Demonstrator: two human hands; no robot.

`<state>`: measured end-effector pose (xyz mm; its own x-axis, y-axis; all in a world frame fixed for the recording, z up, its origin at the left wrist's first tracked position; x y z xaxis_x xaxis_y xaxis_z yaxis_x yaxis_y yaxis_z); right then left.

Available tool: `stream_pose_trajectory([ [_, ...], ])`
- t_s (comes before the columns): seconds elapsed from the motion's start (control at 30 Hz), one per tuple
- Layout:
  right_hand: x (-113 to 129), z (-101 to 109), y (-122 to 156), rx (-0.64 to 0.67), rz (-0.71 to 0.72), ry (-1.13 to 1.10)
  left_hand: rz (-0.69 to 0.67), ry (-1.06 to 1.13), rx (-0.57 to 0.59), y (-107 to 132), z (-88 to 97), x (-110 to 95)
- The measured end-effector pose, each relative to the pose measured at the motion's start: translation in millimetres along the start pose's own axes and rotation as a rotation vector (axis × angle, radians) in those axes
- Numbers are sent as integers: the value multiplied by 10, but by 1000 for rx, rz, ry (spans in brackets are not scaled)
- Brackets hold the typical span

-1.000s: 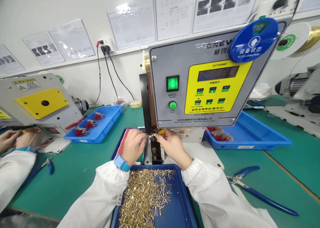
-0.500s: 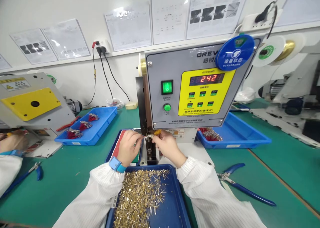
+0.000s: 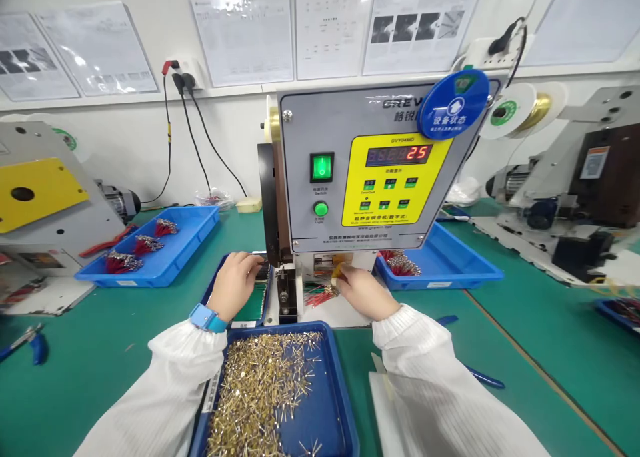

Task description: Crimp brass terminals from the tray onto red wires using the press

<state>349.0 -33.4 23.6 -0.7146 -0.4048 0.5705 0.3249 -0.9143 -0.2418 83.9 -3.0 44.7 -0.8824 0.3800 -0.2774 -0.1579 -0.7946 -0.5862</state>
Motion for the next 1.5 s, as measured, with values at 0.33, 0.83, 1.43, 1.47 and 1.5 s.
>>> stream_pose_trajectory([
  [0.33,109,-7,-15,-58,125,171,209,-171,359,-1,-169,359],
  [0.83,1012,-798,326,406,436,126,413,-305,336,-56,37,785],
  [1.43,965,-768,288,320,459,9,171,-187,460,65,-237,242],
  [1.47,967,-763,287,312,461,8,177,-189,462,66,-235,238],
  [1.5,965,-755,284,307,450,9,182,-190,465,66,-232,233],
])
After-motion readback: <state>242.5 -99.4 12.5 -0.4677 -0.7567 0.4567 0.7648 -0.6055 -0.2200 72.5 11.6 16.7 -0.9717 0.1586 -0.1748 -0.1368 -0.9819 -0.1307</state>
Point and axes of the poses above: each hand's wrist, its own y-axis away from the middle knuckle, its own z-axis out of the back of the hand, x = y × z, the point moved 5 cm from there along -y, towards the middle knuckle, and after that the axes turned 15 degrees about z, right-handed, at the moved point
